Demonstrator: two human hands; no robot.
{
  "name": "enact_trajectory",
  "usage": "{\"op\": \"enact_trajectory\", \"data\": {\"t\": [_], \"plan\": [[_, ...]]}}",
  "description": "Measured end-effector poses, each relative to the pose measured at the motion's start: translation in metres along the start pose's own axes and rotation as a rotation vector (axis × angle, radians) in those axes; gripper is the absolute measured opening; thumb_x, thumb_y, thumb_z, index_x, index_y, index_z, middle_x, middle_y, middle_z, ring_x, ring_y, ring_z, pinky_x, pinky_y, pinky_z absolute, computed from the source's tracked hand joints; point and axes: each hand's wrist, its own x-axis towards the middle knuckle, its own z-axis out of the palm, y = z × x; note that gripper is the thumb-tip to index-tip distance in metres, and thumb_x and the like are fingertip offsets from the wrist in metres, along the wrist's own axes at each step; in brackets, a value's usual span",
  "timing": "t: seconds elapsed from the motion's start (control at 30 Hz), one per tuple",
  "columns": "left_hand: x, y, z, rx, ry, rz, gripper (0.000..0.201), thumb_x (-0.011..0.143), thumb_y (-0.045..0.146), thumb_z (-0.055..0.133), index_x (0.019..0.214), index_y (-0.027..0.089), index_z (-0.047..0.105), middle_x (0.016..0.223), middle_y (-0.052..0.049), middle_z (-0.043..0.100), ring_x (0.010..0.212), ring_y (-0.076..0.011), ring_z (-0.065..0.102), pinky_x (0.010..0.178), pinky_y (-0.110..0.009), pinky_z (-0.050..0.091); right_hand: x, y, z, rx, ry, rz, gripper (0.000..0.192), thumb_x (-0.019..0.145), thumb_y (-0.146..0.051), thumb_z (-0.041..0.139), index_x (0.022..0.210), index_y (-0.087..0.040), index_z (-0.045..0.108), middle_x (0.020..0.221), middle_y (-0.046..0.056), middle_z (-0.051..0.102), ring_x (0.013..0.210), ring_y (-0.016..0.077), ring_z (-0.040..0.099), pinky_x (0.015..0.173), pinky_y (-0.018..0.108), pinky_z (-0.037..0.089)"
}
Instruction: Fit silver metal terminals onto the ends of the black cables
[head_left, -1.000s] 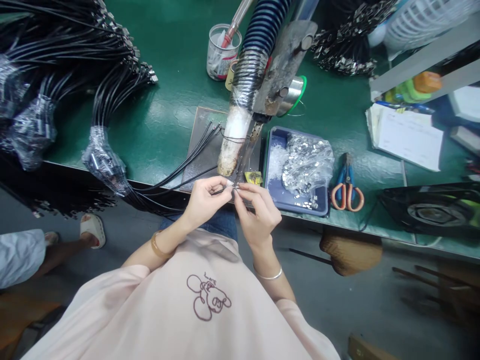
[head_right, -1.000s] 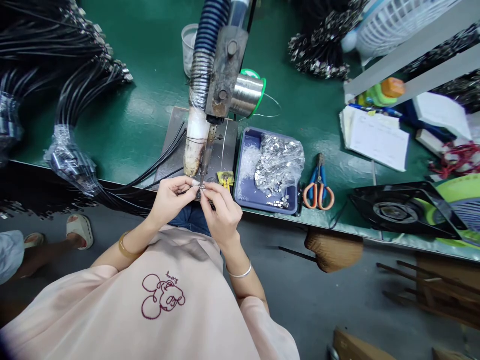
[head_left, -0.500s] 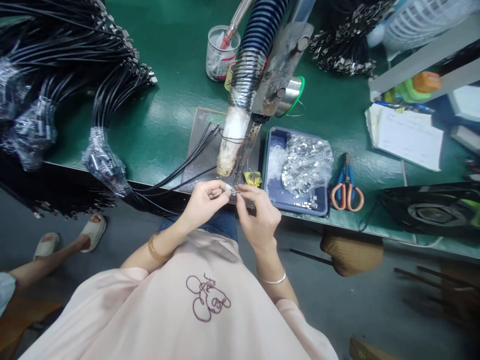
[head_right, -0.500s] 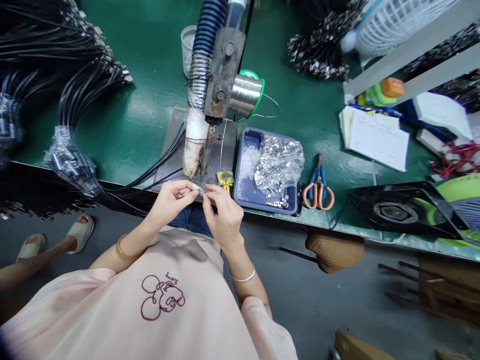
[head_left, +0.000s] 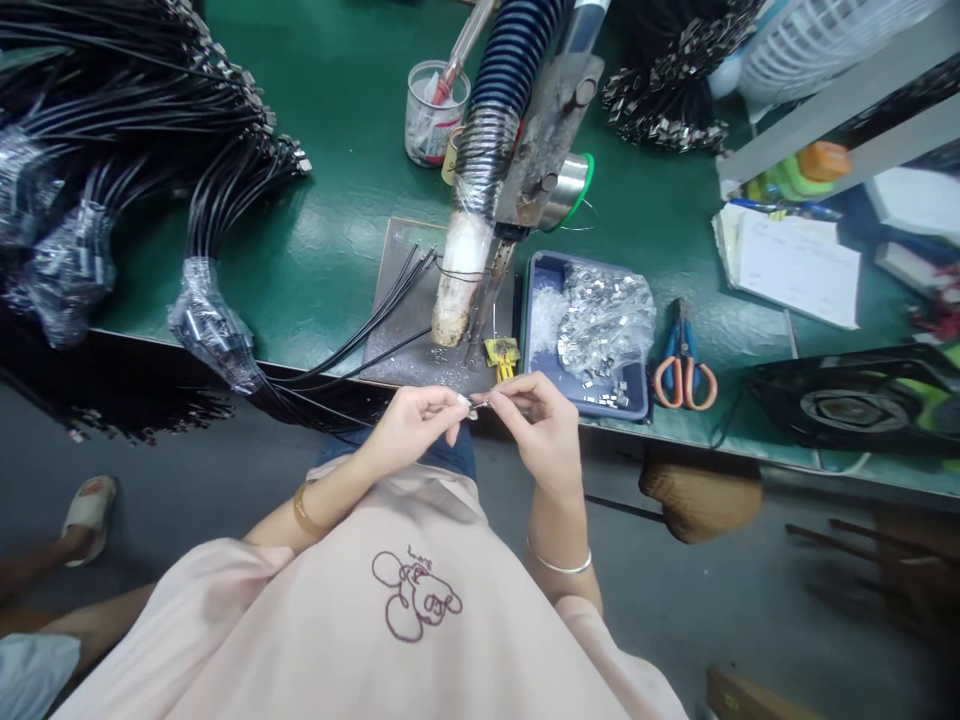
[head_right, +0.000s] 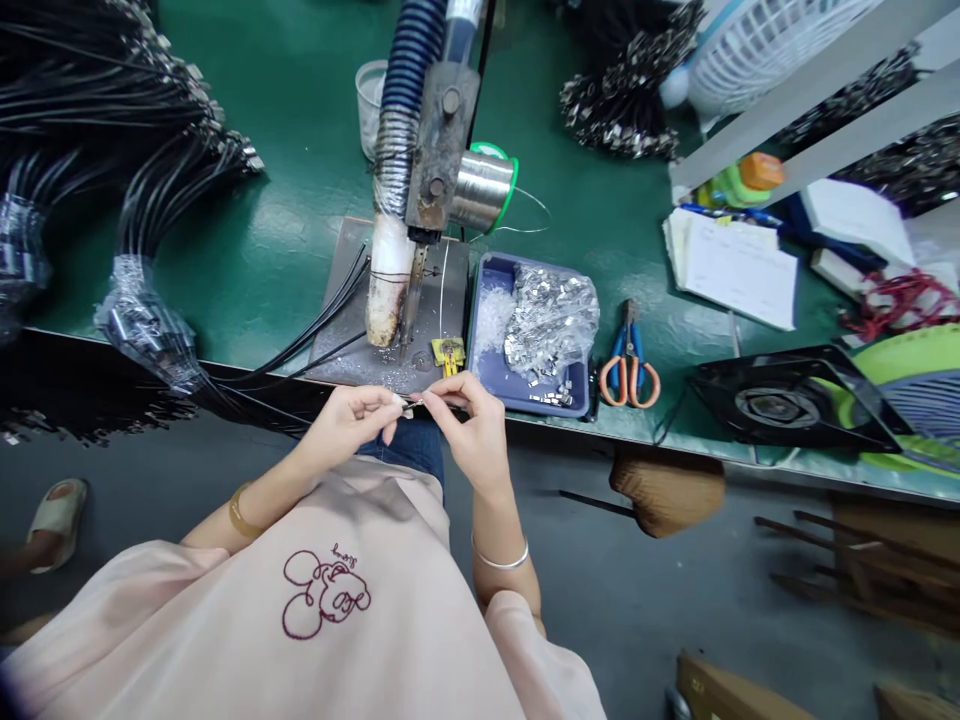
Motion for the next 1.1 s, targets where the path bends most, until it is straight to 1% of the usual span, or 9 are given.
{"op": "enact_trajectory", "data": {"t": [0.1, 0.23, 0.33, 0.43, 0.67, 0.77, 0.87, 0.97, 1.1], "plan": [[0.002, 0.004, -0.012, -0.188, -0.140, -0.196, 0.043, 0.080, 0.055, 0.072, 0.076, 0.013, 0.067, 0.050, 0.002, 0.058, 0.036, -0.0026, 0.024, 0.039, -0.021, 0.015, -0.004, -0.001, 0.000, 0.001, 0.025, -0.011, 0.013, 0.092, -0.028, 0.068, 0.081, -0.020, 0.064, 0.070, -0.003, 0.071, 0.056, 0.0128, 0.071, 0.056, 0.021, 0.057], [0.002, 0.005, -0.016, -0.251, -0.089, -0.225, 0.049, 0.074, 0.059, 0.077, 0.080, 0.011, 0.067, 0.051, 0.003, 0.059, 0.035, -0.0010, 0.020, 0.038, -0.021, 0.011, -0.012, -0.004, 0.002, -0.184, 0.190, -0.173, 0.012, 0.097, -0.025, 0.060, 0.091, -0.021, 0.070, 0.064, -0.005, 0.068, 0.041, 0.0074, 0.056, 0.044, 0.019, 0.045], [0.001, 0.005, -0.014, -0.247, -0.082, -0.213, 0.050, 0.073, 0.060, 0.078, 0.079, 0.012, 0.066, 0.051, 0.003, 0.059, 0.036, -0.0011, 0.022, 0.038, -0.021, 0.011, -0.012, -0.006, 0.003, -0.406, 0.101, -0.374, 0.011, 0.097, -0.025, 0.063, 0.094, -0.021, 0.072, 0.064, -0.003, 0.070, 0.045, 0.0078, 0.057, 0.048, 0.020, 0.045], [0.001, 0.005, -0.010, -0.213, -0.078, -0.196, 0.048, 0.074, 0.059, 0.076, 0.074, 0.012, 0.065, 0.051, 0.003, 0.058, 0.037, -0.0014, 0.025, 0.039, -0.020, 0.014, -0.009, -0.005, 0.007, -0.532, -0.029, -0.469, 0.015, 0.099, -0.024, 0.058, 0.093, -0.020, 0.071, 0.066, -0.001, 0.072, 0.049, 0.0094, 0.061, 0.054, 0.020, 0.047], [0.001, 0.001, -0.002, -0.143, 0.059, -0.135, 0.042, 0.069, 0.052, 0.081, 0.076, 0.012, 0.070, 0.047, 0.006, 0.051, 0.044, -0.0058, 0.041, 0.048, -0.021, 0.035, -0.008, -0.002, 0.006, -0.373, 0.094, -0.250, 0.011, 0.097, -0.022, 0.058, 0.089, -0.021, 0.065, 0.061, -0.004, 0.065, 0.045, 0.0091, 0.058, 0.049, 0.019, 0.045], [0.002, 0.000, -0.002, -0.122, 0.052, -0.117, 0.042, 0.072, 0.054, 0.078, 0.076, 0.012, 0.070, 0.046, 0.006, 0.050, 0.044, -0.0057, 0.039, 0.048, -0.021, 0.033, -0.008, -0.002, 0.003, -0.406, 0.012, -0.335, 0.010, 0.097, -0.024, 0.061, 0.092, -0.022, 0.069, 0.066, -0.003, 0.069, 0.045, 0.0086, 0.056, 0.051, 0.020, 0.047], [0.003, 0.001, -0.003, -0.122, 0.027, -0.118, 0.043, 0.072, 0.054, 0.078, 0.074, 0.013, 0.069, 0.045, 0.007, 0.048, 0.044, -0.0056, 0.037, 0.047, -0.021, 0.032, -0.007, -0.001, 0.003, -0.461, -0.083, -0.421, 0.015, 0.099, -0.024, 0.057, 0.091, -0.021, 0.069, 0.073, 0.000, 0.074, 0.052, 0.0096, 0.062, 0.057, 0.020, 0.049], [0.003, 0.000, -0.003, -0.138, 0.030, -0.136, 0.041, 0.070, 0.051, 0.080, 0.075, 0.012, 0.068, 0.046, 0.007, 0.047, 0.043, -0.0056, 0.038, 0.046, -0.020, 0.031, -0.007, 0.002, 0.007, -0.434, -0.081, -0.350, 0.016, 0.100, -0.023, 0.055, 0.088, -0.020, 0.066, 0.064, -0.002, 0.068, 0.050, 0.0093, 0.061, 0.054, 0.019, 0.047], [0.002, -0.001, -0.001, -0.125, 0.088, -0.138, 0.036, 0.070, 0.044, 0.080, 0.081, 0.011, 0.070, 0.049, 0.007, 0.047, 0.045, -0.0057, 0.040, 0.047, -0.020, 0.033, -0.010, 0.002, 0.007, -0.290, 0.059, -0.184, 0.011, 0.097, -0.023, 0.057, 0.089, -0.020, 0.064, 0.061, -0.005, 0.064, 0.045, 0.0080, 0.057, 0.046, 0.017, 0.044]]}}
